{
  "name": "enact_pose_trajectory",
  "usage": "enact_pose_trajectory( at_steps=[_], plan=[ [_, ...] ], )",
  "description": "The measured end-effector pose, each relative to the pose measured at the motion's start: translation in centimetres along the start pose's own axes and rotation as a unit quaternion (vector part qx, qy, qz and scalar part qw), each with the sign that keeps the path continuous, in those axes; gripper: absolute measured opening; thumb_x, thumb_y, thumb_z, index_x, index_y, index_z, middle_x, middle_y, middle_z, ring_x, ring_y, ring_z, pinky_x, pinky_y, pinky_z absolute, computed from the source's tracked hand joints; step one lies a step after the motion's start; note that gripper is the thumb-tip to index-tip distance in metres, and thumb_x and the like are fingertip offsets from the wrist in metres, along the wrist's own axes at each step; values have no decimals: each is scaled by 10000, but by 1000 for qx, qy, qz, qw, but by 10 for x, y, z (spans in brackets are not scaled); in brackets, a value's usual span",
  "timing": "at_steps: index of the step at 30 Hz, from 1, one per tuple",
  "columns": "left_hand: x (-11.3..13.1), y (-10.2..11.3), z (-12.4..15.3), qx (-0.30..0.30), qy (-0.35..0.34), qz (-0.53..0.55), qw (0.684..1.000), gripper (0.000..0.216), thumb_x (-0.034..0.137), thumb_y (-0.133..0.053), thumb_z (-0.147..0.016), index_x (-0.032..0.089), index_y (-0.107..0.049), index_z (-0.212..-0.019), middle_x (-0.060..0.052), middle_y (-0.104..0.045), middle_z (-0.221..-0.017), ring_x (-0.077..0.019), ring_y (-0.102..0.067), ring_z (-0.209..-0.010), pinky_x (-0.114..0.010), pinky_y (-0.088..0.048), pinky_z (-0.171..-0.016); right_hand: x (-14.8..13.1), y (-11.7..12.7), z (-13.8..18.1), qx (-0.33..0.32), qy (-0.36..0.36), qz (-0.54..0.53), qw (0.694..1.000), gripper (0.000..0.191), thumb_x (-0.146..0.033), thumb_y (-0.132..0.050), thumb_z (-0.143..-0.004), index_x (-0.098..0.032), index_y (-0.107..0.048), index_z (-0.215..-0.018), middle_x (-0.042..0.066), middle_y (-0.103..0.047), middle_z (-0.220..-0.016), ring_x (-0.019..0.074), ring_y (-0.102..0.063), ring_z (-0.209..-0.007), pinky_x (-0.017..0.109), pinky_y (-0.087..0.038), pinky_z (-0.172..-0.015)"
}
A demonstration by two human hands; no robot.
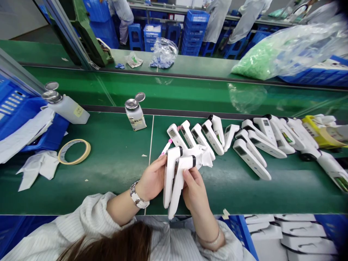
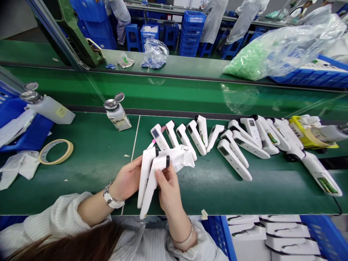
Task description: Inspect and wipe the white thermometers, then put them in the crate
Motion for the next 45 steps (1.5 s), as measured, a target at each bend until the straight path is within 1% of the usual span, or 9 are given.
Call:
enact_pose_trajectory(
  at_steps=[4, 7, 13, 18, 28, 35, 39, 45],
  plan=[
    [0, 1, 4, -58, -57, -64, 995, 287, 230, -556, -819, 179, -582, -1100, -61, -645, -1002, -190, -584, -928, -301, -447, -843, 2, 0, 3, -8, 3, -26, 1000, 140, -318, -670, -784, -274, -659, -916, -29, -696, -927, 159, -615, -915, 254, -490, -804],
    [-1, 3, 5, -87, -67, -106, 988, 345, 214, -615, -777, 194, -559, -1117, -68, -636, -1011, -198, -580, -931, -310, -449, -836, 1, 1, 4, -9, 7, -22, 1000, 113, -308, -674, -780, -270, -663, -886, -29, -700, -907, 159, -618, -908, 257, -487, -809],
    [-3, 6, 4, -92, -64, -112, 987, 387, 189, -675, -729, 209, -553, -1097, -43, -626, -972, -169, -579, -890, -286, -468, -803, -1, 3, 4, -4, 9, -6, 1000, 147, -323, -683, -766, -267, -662, -900, -17, -698, -916, 175, -614, -908, 281, -482, -821],
    [-3, 6, 4, -104, -85, -120, 984, 442, 171, -713, -695, 213, -546, -1102, -28, -629, -968, -148, -579, -881, -256, -481, -787, 0, 2, 3, -17, 26, -3, 1000, 176, -336, -703, -747, -263, -664, -903, -15, -694, -921, 171, -607, -910, 279, -472, -828],
    [-4, 8, 4, -101, -81, -129, 983, 457, 183, -723, -696, 197, -521, -1106, -33, -620, -980, -143, -576, -899, -259, -484, -796, 0, 4, 2, -36, 32, -4, 999, 154, -330, -692, -768, -285, -668, -914, -40, -688, -917, 132, -597, -903, 240, -458, -825],
    [-5, 8, 4, -102, -79, -131, 983, 466, 171, -719, -701, 201, -509, -1116, -35, -622, -993, -138, -580, -902, -255, -487, -791, 3, 5, 2, -40, 28, -1, 999, 153, -332, -686, -778, -290, -666, -924, -47, -685, -907, 112, -598, -871, 210, -470, -778],
    [-5, 8, 3, -100, -84, -141, 981, 462, 171, -718, -703, 205, -513, -1115, -36, -619, -1005, -141, -580, -905, -254, -486, -786, 4, 7, 3, -40, 22, 2, 999, 188, -330, -683, -782, -299, -658, -965, -44, -683, -924, 117, -602, -875, 210, -486, -757],
    [-6, 9, 0, -104, -78, -147, 980, 453, 185, -721, -704, 217, -530, -1113, -31, -618, -1000, -140, -573, -915, -254, -474, -801, 4, 7, 4, -35, 20, -7, 999, 230, -318, -690, -776, -301, -645, -1001, -43, -681, -956, 117, -597, -902, 208, -489, -784]
  ],
)
Point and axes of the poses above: each hand's wrist, its own z-axis away from the middle knuckle, its own y-axis out of the back of the hand, x = y × z, the point moved 1 cm from there along -z, towards the middle knuckle
